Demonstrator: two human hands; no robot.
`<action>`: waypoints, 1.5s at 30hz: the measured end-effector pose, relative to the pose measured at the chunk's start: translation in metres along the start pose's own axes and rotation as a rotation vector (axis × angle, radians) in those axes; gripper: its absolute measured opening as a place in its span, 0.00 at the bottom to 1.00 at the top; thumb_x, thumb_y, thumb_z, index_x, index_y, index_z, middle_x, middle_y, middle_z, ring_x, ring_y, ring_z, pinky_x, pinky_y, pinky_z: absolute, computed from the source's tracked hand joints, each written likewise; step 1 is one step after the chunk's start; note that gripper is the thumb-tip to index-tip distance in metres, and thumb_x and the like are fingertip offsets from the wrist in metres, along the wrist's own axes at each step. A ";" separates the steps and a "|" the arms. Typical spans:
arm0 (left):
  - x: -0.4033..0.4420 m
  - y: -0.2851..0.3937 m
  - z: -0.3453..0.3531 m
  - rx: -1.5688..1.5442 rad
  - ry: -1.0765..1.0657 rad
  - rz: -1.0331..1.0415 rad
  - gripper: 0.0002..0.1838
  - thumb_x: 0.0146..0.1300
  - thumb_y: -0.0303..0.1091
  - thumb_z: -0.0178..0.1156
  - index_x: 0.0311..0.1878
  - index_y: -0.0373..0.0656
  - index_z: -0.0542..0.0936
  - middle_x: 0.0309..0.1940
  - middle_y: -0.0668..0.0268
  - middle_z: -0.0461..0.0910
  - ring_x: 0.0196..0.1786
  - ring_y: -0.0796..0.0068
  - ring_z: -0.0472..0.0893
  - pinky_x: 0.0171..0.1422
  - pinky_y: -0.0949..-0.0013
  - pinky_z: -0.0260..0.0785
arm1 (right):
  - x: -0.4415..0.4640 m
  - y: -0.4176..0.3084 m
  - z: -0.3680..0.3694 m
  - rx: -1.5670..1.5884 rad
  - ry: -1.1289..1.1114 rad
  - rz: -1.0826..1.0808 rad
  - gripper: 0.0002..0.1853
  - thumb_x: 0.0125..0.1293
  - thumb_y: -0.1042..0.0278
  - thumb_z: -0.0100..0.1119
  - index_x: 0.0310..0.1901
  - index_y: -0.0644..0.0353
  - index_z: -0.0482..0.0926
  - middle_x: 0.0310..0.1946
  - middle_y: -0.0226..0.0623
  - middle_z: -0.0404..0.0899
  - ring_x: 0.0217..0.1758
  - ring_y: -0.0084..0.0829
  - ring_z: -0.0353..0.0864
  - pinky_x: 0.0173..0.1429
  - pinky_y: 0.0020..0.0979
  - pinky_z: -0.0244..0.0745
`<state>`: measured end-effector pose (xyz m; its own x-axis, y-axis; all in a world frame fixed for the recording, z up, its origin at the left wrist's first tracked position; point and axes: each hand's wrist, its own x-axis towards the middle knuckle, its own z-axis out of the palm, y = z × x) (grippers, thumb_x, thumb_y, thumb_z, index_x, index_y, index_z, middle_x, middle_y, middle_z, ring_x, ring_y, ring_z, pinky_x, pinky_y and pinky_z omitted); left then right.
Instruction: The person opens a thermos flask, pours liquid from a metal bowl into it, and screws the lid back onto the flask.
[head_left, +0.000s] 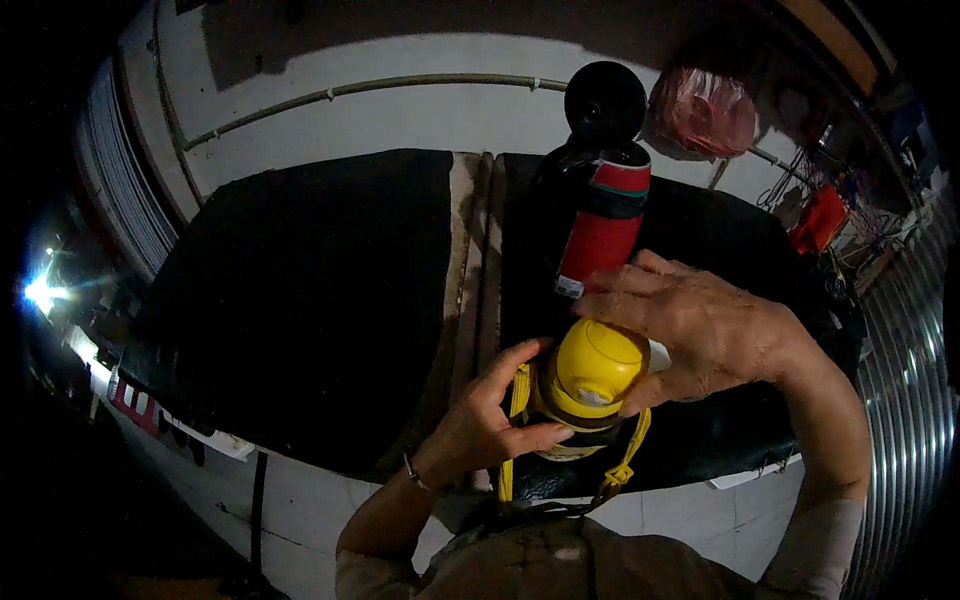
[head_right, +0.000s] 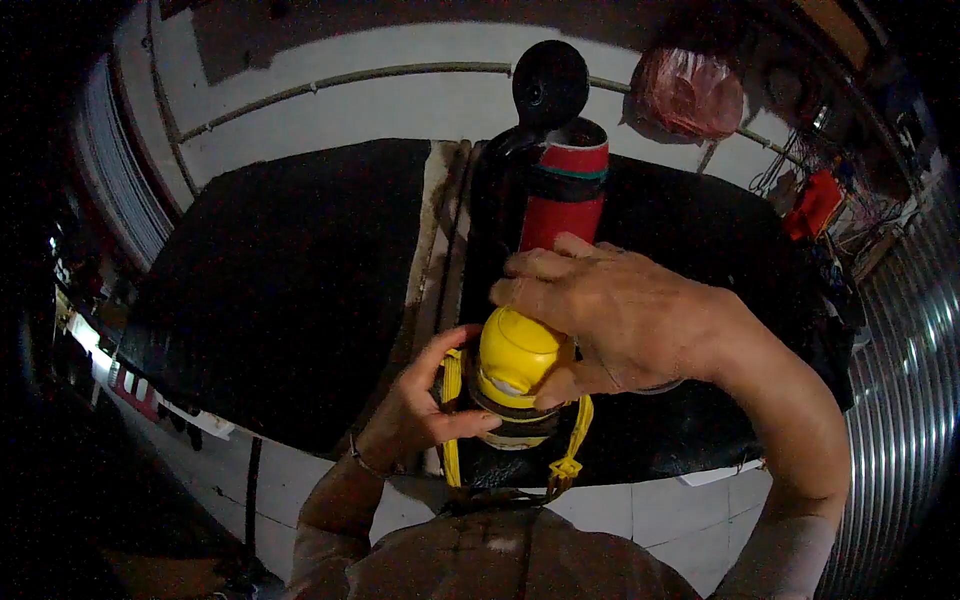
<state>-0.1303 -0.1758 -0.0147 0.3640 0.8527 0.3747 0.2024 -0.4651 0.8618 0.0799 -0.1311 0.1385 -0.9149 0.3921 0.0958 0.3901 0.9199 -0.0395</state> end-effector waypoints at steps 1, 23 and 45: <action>0.000 0.000 0.000 0.000 0.001 0.000 0.44 0.46 0.41 0.72 0.62 0.32 0.60 0.60 0.49 0.66 0.62 0.60 0.68 0.66 0.62 0.62 | 0.001 0.001 0.001 0.000 -0.001 0.000 0.34 0.46 0.62 0.70 0.55 0.65 0.68 0.48 0.49 0.73 0.52 0.48 0.73 0.55 0.42 0.68; -0.001 0.003 0.000 -0.007 -0.001 0.017 0.44 0.47 0.40 0.71 0.63 0.32 0.59 0.60 0.48 0.66 0.62 0.59 0.69 0.65 0.62 0.63 | 0.002 -0.008 -0.003 -0.050 -0.031 -0.057 0.31 0.47 0.63 0.69 0.52 0.64 0.68 0.47 0.52 0.75 0.49 0.48 0.77 0.47 0.43 0.74; 0.000 0.004 -0.001 0.003 -0.007 0.031 0.43 0.47 0.40 0.71 0.62 0.32 0.60 0.58 0.49 0.67 0.61 0.59 0.69 0.65 0.62 0.63 | 0.006 -0.019 0.005 0.065 -0.097 0.251 0.32 0.50 0.47 0.65 0.47 0.67 0.70 0.33 0.54 0.78 0.33 0.49 0.81 0.35 0.41 0.76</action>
<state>-0.1301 -0.1773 -0.0114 0.3763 0.8362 0.3990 0.1935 -0.4921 0.8488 0.0666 -0.1468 0.1348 -0.7974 0.6031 -0.0202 0.6011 0.7910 -0.1140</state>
